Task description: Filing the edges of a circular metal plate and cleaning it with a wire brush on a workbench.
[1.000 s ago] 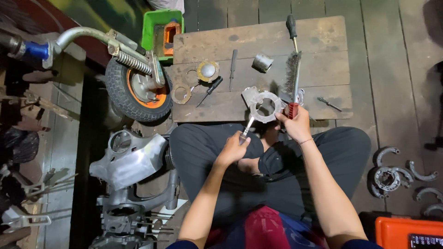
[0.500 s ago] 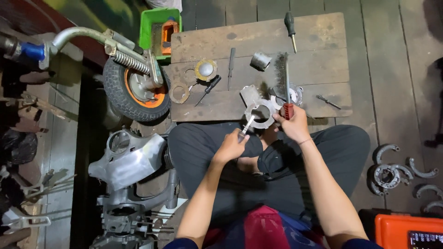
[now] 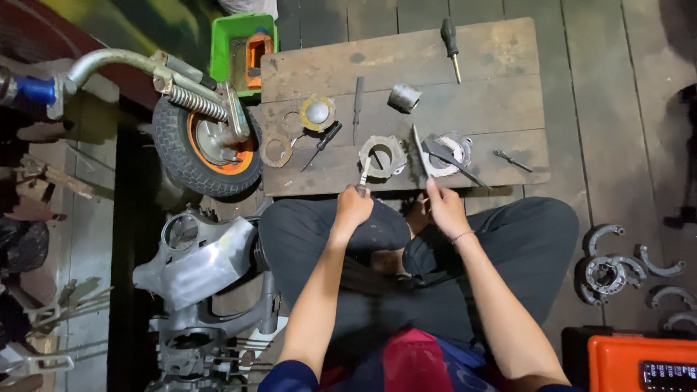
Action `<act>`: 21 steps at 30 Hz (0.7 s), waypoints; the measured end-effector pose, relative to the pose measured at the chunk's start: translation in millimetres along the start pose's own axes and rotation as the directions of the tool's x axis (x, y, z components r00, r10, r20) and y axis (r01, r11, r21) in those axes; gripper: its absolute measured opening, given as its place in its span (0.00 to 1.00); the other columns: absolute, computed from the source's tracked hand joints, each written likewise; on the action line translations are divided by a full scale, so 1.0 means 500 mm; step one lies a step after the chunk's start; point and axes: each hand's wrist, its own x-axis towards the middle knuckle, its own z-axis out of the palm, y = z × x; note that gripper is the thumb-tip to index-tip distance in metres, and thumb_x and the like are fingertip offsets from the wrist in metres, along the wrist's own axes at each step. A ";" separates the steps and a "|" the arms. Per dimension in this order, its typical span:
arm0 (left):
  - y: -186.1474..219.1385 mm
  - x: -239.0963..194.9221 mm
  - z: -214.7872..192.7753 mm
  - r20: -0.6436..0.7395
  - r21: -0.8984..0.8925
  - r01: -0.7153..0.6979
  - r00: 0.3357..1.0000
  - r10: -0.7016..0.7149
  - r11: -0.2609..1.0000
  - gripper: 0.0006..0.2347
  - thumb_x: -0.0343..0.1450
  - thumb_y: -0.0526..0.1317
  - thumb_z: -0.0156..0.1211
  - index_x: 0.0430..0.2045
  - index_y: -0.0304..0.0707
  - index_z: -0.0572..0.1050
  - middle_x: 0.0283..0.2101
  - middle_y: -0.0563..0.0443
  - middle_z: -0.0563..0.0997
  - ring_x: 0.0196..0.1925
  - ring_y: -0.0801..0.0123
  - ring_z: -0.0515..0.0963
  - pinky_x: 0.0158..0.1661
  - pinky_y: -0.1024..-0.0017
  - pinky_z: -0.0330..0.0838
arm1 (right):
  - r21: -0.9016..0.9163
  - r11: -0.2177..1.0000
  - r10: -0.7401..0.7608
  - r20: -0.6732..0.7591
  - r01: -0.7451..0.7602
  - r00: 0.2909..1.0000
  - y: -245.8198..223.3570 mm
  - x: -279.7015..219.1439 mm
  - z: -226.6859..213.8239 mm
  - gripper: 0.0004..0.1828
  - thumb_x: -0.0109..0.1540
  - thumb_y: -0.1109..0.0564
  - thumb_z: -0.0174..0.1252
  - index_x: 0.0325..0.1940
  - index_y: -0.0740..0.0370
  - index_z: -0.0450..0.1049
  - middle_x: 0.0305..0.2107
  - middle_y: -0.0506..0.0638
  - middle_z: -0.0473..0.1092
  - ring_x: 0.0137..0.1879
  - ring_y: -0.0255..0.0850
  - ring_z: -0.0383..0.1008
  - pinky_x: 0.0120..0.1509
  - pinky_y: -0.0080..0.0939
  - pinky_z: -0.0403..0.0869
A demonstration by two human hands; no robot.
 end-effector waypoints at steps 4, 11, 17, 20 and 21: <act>-0.035 0.063 0.039 0.042 0.005 0.047 0.998 -0.047 0.999 0.19 0.74 0.47 0.51 0.46 0.24 0.74 0.45 0.29 0.80 0.52 0.42 0.82 0.50 0.53 0.79 | -0.070 0.997 -0.032 0.024 0.034 0.999 -0.019 -0.025 0.023 0.36 0.73 0.33 0.43 0.44 0.69 0.81 0.38 0.69 0.77 0.57 0.65 0.75 0.60 0.62 0.71; -0.018 0.041 0.032 0.057 -0.064 0.134 0.990 -0.130 0.989 0.19 0.74 0.43 0.51 0.45 0.16 0.76 0.46 0.23 0.80 0.50 0.41 0.83 0.46 0.58 0.80 | -0.303 0.953 0.051 0.155 -0.001 0.987 -0.002 -0.039 0.049 0.38 0.72 0.33 0.38 0.60 0.69 0.75 0.50 0.70 0.76 0.64 0.65 0.71 0.69 0.65 0.67; -0.036 0.093 0.058 0.040 -0.018 0.138 0.990 -0.137 0.990 0.19 0.73 0.43 0.54 0.44 0.16 0.78 0.45 0.25 0.81 0.49 0.44 0.84 0.45 0.59 0.81 | -0.348 0.936 0.002 0.130 0.044 0.991 -0.002 0.025 0.079 0.34 0.72 0.35 0.36 0.55 0.65 0.76 0.43 0.67 0.78 0.59 0.66 0.74 0.64 0.67 0.71; -0.033 0.079 0.050 0.038 -0.032 0.150 0.988 -0.149 0.988 0.18 0.73 0.42 0.54 0.43 0.17 0.78 0.43 0.26 0.82 0.48 0.44 0.84 0.43 0.59 0.82 | -0.386 0.922 0.010 0.100 0.029 0.995 -0.023 0.033 0.093 0.35 0.72 0.35 0.37 0.54 0.68 0.77 0.42 0.71 0.77 0.58 0.67 0.75 0.62 0.66 0.73; -0.030 0.073 0.044 0.036 -0.060 0.157 0.987 -0.155 0.986 0.17 0.73 0.40 0.54 0.43 0.17 0.79 0.42 0.26 0.83 0.47 0.44 0.85 0.41 0.58 0.82 | -0.400 0.916 0.023 0.088 0.014 0.996 -0.032 0.033 0.098 0.36 0.72 0.35 0.36 0.54 0.69 0.76 0.42 0.73 0.76 0.57 0.69 0.75 0.61 0.67 0.73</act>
